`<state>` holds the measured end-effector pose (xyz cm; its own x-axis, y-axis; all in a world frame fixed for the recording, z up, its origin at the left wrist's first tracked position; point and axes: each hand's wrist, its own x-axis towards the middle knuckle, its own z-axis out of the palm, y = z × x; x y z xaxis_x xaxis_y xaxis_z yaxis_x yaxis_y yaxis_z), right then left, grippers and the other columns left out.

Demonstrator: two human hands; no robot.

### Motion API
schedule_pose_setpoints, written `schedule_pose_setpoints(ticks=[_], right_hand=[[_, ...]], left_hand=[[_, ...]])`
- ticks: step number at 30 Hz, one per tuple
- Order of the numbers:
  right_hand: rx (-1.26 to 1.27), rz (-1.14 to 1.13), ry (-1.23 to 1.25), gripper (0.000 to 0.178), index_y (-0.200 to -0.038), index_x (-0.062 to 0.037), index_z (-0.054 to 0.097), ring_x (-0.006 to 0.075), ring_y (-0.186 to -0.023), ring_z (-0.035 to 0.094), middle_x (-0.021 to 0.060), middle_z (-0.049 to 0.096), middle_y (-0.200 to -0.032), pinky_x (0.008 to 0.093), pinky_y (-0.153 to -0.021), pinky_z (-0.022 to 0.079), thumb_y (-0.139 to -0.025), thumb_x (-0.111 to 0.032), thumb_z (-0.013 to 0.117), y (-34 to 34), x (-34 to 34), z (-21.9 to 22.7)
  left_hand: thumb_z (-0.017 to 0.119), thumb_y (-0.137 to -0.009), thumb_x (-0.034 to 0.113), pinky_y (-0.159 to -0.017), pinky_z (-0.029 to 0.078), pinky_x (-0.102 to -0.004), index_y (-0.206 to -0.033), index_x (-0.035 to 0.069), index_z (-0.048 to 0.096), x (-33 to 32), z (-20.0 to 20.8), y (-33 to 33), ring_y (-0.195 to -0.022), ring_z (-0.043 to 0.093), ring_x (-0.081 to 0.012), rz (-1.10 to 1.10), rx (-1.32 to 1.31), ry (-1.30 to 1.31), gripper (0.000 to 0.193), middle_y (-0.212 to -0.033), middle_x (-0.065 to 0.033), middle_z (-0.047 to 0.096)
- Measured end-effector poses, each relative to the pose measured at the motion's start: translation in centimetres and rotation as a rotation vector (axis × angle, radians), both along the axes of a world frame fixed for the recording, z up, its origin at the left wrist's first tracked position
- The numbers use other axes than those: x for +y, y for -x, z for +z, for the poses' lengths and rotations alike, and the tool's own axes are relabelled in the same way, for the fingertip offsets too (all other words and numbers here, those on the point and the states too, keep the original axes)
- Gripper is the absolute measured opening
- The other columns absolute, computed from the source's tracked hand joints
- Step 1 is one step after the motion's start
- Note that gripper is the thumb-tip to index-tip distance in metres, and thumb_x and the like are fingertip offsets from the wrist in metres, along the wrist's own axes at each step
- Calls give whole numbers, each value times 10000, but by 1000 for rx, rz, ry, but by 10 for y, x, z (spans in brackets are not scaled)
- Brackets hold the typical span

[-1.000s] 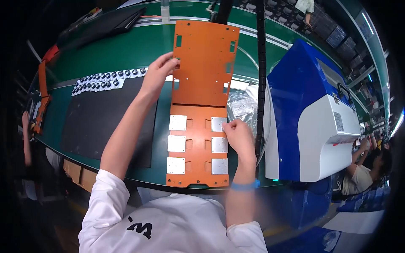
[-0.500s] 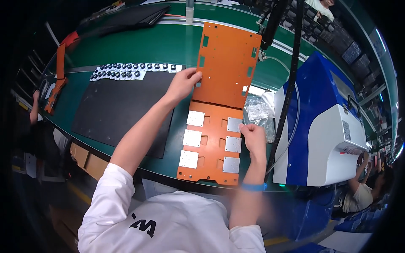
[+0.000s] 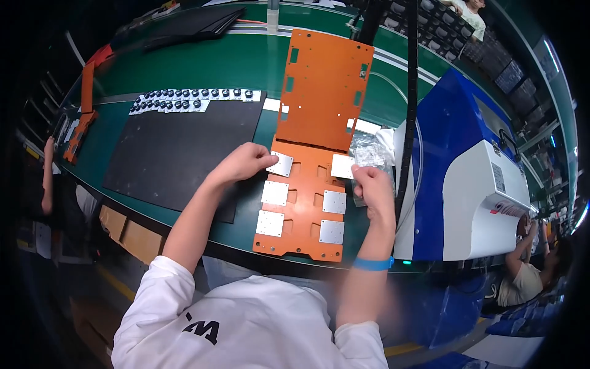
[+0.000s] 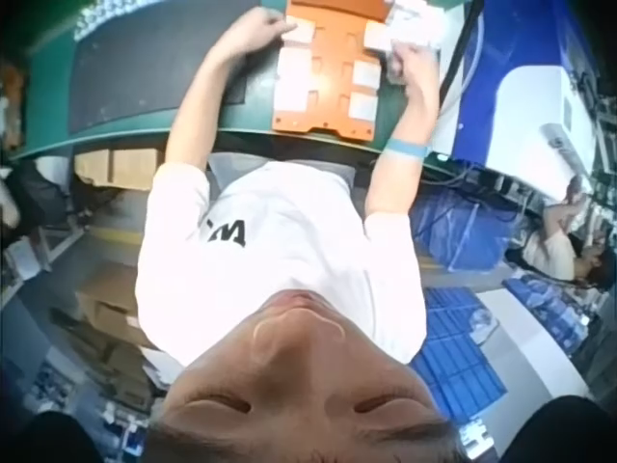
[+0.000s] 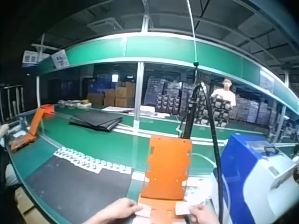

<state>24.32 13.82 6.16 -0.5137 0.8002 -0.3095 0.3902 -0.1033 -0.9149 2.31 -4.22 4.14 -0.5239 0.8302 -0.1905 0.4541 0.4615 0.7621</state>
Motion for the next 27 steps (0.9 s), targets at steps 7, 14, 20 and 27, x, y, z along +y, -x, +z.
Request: schedule_pose_setpoints(ticks=[7,14,20,27], right_hand=[[-54,208,-653,207,-802,17,631,117,-530,544,51,587,-628,262,-493,431,-843,-185,655,28,-19,5],[-90,578,-1692,164,-694,-57,523,225,-594,564,68,500,-659,314,-496,447,-793,-113,641,67,-60,7],[-82,711,-1666,188,-674,-71,528,188,-569,539,49,469,-622,319,-484,436,-775,-126,677,58,-61,-13],[-19,639,-1444,134,-801,-53,614,206,-595,568,55,528,-663,305,-517,464,-774,-141,711,57,-60,-1]], left_hand=[[632,-869,240,-560,416,-290,-750,25,608,-26,7,15,-575,498,-126,92,131,-242,247,-637,-39,563],[619,-775,93,-570,449,-346,-763,76,559,-89,-32,55,-664,540,-222,-13,1200,-274,63,-692,-51,501],[643,-773,92,-579,449,-329,-788,65,591,-101,-41,42,-663,525,-202,-61,1182,-295,61,-707,-35,508],[704,-778,184,-637,475,-351,-870,51,598,-101,-32,36,-756,571,-242,97,909,-269,194,-789,-60,560]])
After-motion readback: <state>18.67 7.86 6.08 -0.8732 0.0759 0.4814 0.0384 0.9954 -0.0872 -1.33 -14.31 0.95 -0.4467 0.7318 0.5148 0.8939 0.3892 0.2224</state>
